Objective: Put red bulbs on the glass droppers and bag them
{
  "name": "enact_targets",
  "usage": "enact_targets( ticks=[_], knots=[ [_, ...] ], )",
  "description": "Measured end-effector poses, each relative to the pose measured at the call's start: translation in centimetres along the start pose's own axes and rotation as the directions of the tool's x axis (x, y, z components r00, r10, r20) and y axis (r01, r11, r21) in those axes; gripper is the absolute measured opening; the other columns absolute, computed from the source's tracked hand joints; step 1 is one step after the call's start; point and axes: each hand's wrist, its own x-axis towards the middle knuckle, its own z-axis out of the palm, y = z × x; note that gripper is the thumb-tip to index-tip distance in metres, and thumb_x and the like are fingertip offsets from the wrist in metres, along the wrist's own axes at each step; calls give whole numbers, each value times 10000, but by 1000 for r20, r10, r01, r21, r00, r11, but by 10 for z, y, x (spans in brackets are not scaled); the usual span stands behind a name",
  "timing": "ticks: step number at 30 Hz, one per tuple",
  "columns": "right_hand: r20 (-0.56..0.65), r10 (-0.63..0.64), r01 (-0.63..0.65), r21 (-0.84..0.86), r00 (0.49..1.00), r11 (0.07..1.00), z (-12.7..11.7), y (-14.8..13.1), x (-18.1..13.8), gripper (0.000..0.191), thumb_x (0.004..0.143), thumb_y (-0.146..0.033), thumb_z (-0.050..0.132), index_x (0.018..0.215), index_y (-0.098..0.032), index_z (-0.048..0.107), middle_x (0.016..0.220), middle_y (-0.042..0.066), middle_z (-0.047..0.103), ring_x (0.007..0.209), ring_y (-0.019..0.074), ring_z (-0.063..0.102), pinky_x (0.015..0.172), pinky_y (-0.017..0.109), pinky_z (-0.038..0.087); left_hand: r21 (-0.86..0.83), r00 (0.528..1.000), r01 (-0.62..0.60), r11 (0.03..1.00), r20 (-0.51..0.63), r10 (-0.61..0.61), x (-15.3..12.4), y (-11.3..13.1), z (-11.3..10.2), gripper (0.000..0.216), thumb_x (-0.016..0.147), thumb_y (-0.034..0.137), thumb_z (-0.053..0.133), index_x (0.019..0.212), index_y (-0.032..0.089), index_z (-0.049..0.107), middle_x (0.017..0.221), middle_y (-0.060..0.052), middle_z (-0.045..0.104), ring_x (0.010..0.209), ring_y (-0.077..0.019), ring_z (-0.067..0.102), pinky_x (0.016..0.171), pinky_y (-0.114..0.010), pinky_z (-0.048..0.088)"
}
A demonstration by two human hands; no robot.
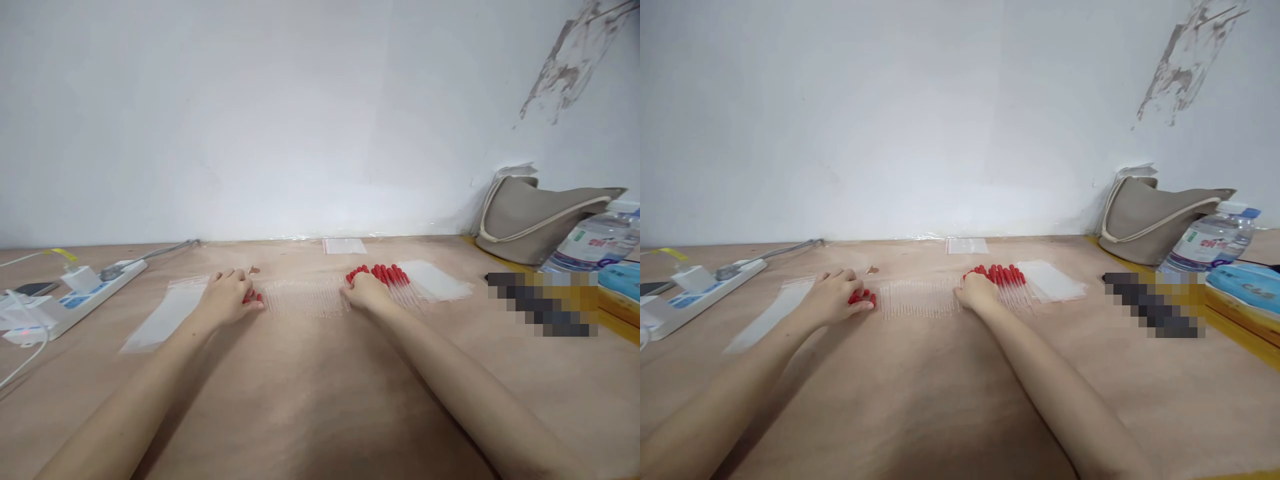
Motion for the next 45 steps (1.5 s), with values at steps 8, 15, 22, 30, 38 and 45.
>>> enact_targets(
  ticks=[8,15,22,30,38,45],
  knots=[
    [95,59,-62,26,994,998,6,-9,12,239,652,-277,530,839,-147,601,863,130,631,796,267,594,604,331,420,-54,999,-42,998,-5,41,2,8,16,326,720,473,520,650,173,627,844,-94,537,862,-254,479,762,-393,281],
    [132,70,-80,72,989,994,10,-6,18,302,629,-347,569,841,-133,594,873,138,629,761,264,600,574,308,417,-26,1000,-13,1000,1,13,2,10,15,258,735,360,489,632,161,616,844,-101,539,878,-261,477,767,-405,291],
    [11,-36,35,128,999,991,-4,-4,-2,226,795,-319,388,791,-153,541,825,115,621,760,223,580,578,277,385,-427,976,-72,901,-217,-25,-2,46,-5,83,715,225,491,705,153,534,823,-58,545,785,-192,516,695,-307,391],
    [-373,-485,594,283,791,753,26,25,-55,134,845,-231,362,907,-169,463,807,63,600,732,157,560,653,261,405,-956,996,-1,294,-27,-87,-13,111,39,300,776,301,518,1034,147,533,742,-25,599,667,-129,568,613,-238,447],
    [-389,-610,710,200,690,676,37,28,-61,146,844,-203,388,938,-188,499,818,42,626,756,161,570,710,302,378,-984,998,60,170,54,-41,-14,112,48,340,786,331,514,1076,156,546,853,-65,672,777,-179,626,708,-289,481],
    [-371,-635,723,177,678,668,35,26,-64,139,841,-202,400,941,-185,494,755,22,621,679,137,555,713,302,354,-978,999,38,203,30,-43,-12,115,44,291,769,345,537,980,147,576,821,-57,647,722,-157,602,650,-257,468]
  ],
)
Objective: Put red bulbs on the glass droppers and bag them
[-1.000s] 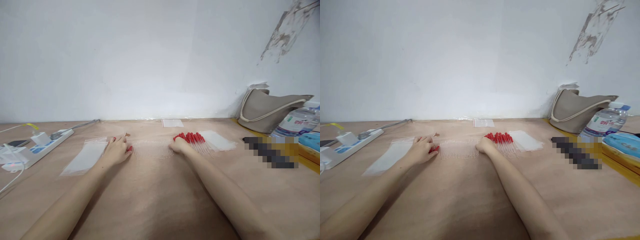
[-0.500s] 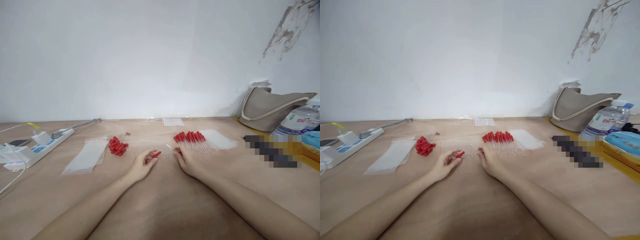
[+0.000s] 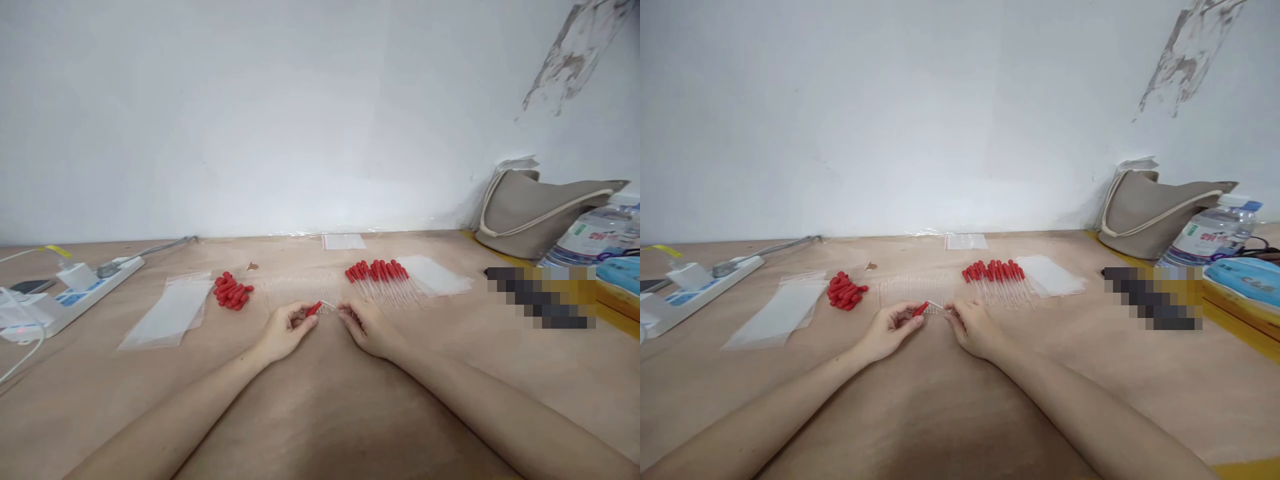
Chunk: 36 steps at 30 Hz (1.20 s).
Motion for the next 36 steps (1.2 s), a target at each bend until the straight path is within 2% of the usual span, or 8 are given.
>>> enact_targets(
  ticks=[4,10,18,22,30,33,36],
  knots=[
    [21,-29,29,-16,999,999,2,1,-1,149,836,-223,422,948,-180,509,715,11,618,619,122,541,717,308,341,27,999,-50,998,-4,50,2,7,1,218,776,339,527,847,137,570,746,-29,600,664,-125,553,602,-225,441],
    [5,-36,36,17,999,999,2,3,-1,205,846,-273,437,993,-186,551,742,25,642,636,122,548,706,298,333,44,995,-104,994,-7,104,3,5,-2,207,811,332,481,873,146,546,779,-23,581,709,-124,532,645,-229,428],
    [81,-1,-6,90,997,996,-2,8,2,212,850,-284,438,957,-248,617,810,8,668,664,121,564,751,319,304,72,987,-147,986,82,141,0,10,-6,210,826,295,462,916,165,600,868,-41,634,805,-152,567,733,-255,439],
    [85,-55,52,41,995,998,-7,10,3,205,836,-241,455,944,-268,627,802,-1,675,631,116,559,726,307,282,148,973,-203,968,139,183,-2,15,-5,190,840,256,441,884,175,608,826,-21,629,770,-134,563,704,-229,424],
    [90,-216,229,-184,972,956,-13,2,3,297,798,-117,388,984,-223,594,728,12,654,596,121,516,661,298,224,305,964,-263,916,123,236,-7,15,-3,202,850,278,420,833,168,588,734,-12,579,678,-120,524,632,-216,397],
    [122,-206,227,-185,971,956,-13,-3,5,260,804,-130,375,921,-197,598,698,22,650,562,113,495,660,299,218,352,954,-297,888,152,259,-8,16,-3,214,854,292,410,850,168,584,736,-21,573,680,-127,515,637,-229,394],
    [169,-148,173,-144,975,974,-14,-11,7,222,816,-153,375,819,-185,595,673,20,648,560,111,497,672,296,228,381,936,-348,857,189,297,-8,16,-3,218,860,289,396,862,165,576,740,-32,574,680,-132,509,640,-241,394]
  ],
)
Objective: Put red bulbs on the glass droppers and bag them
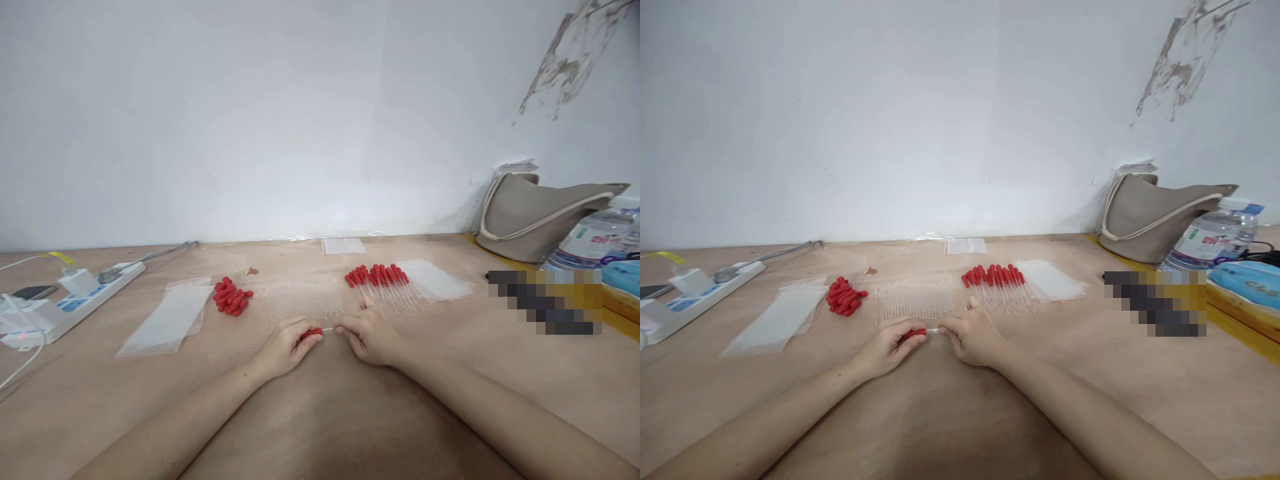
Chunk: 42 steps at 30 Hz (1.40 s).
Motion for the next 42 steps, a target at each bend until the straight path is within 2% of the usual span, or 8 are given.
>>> enact_targets(
  ticks=[10,16,18,21,27,34,37,42],
  knots=[
    [282,247,-321,255,927,912,-5,-7,11,279,840,-202,368,711,-194,615,661,-6,639,590,118,535,636,249,342,80,991,-134,988,23,133,0,-9,2,230,868,266,376,937,169,572,808,-65,605,727,-144,535,665,-252,418],
    [280,256,-335,287,925,897,-23,-2,14,258,827,-290,412,653,-177,565,560,-4,595,511,107,502,518,217,342,135,978,-76,988,-185,100,1,-11,-5,295,808,276,501,1090,188,498,975,-78,577,902,-181,530,792,-305,426],
    [295,390,-481,377,872,792,-34,14,16,272,830,-312,396,667,-164,556,569,10,612,502,108,524,507,215,368,159,960,-11,987,-273,55,0,-14,-8,366,781,296,533,1124,190,460,1021,-85,543,927,-194,516,803,-325,426],
    [223,669,-688,429,709,586,-51,50,22,282,817,-325,386,699,-140,563,647,52,645,489,106,541,494,216,394,174,949,77,982,-315,-19,-3,-20,-11,343,781,304,518,1099,191,454,957,-74,536,855,-187,522,732,-312,447],
    [-68,849,-851,-29,524,524,-44,93,29,265,723,-364,473,569,-177,580,627,62,634,579,157,563,489,234,341,185,986,57,981,-162,-27,-8,-23,-13,134,811,274,463,884,183,529,795,-37,523,688,-134,506,601,-239,420],
    [-107,837,-837,-194,537,512,-23,89,20,318,724,-445,460,582,-191,589,691,82,630,659,205,574,518,266,354,175,993,66,982,-108,-48,-6,-19,-14,174,779,257,477,640,166,428,624,21,431,511,-82,401,498,-205,326],
    [-133,801,-810,-169,583,562,-25,80,22,328,732,-477,453,637,-197,595,693,70,627,678,203,571,540,275,367,184,994,93,978,-75,-81,-3,-19,-14,227,771,259,480,597,169,367,592,35,411,505,-81,380,493,-202,296],
    [63,745,-742,-57,665,667,-10,52,42,250,713,-407,505,617,-192,588,735,71,633,695,192,580,545,265,385,190,993,115,975,-48,-107,-2,-20,-13,254,776,268,469,579,169,342,578,41,409,505,-80,368,498,-197,281]
  ],
)
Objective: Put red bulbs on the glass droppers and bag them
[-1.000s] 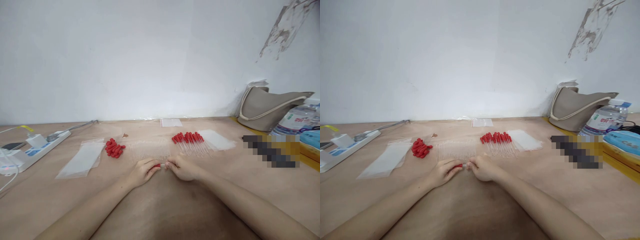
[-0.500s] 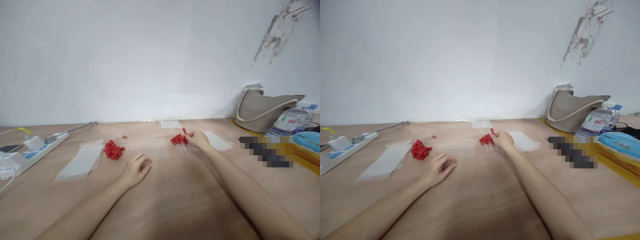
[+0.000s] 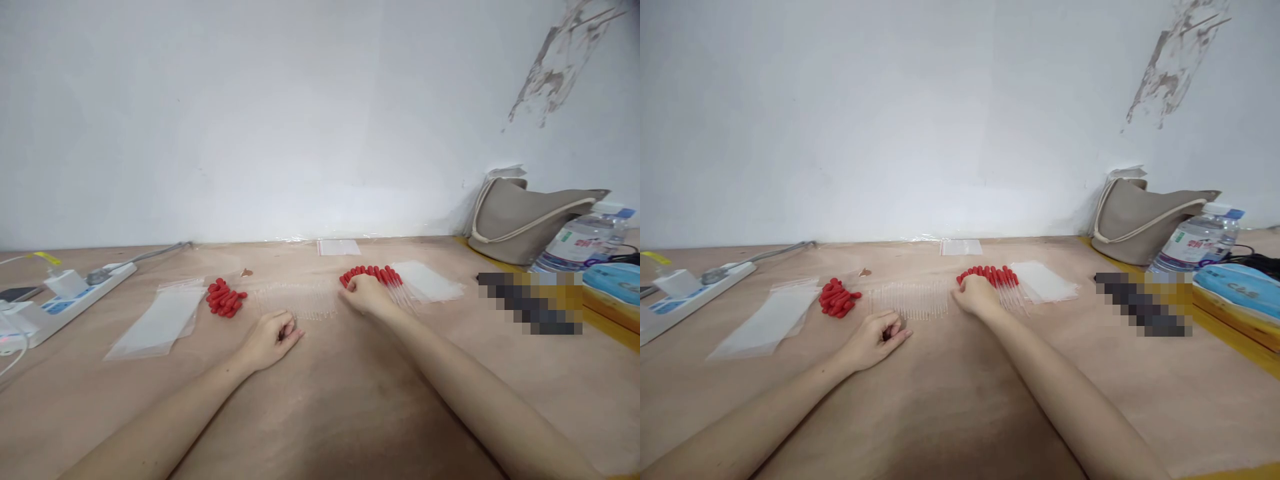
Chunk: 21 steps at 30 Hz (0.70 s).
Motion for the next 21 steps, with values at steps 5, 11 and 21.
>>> enact_targets(
  ticks=[5,11,21],
  knots=[
    [134,69,-71,5,989,997,17,-26,14,229,653,-374,561,698,-153,601,822,126,633,764,240,594,572,292,414,12,1000,6,1000,-8,-6,-1,-2,-1,268,781,281,462,574,169,335,574,42,408,508,-79,371,500,-196,279],
    [274,111,-136,72,955,988,23,-29,23,202,626,-345,592,616,-143,587,554,67,605,475,159,564,446,238,397,37,999,-21,999,-30,22,-3,-7,-4,333,786,318,462,527,170,316,516,45,368,474,-78,357,480,-199,280],
    [122,30,-49,149,992,988,3,-27,9,302,719,-393,477,507,-179,463,534,29,536,512,136,513,438,223,296,383,842,521,763,-380,-384,10,-72,-95,257,693,430,495,700,201,612,730,-32,531,723,-193,515,601,-262,361]
  ],
)
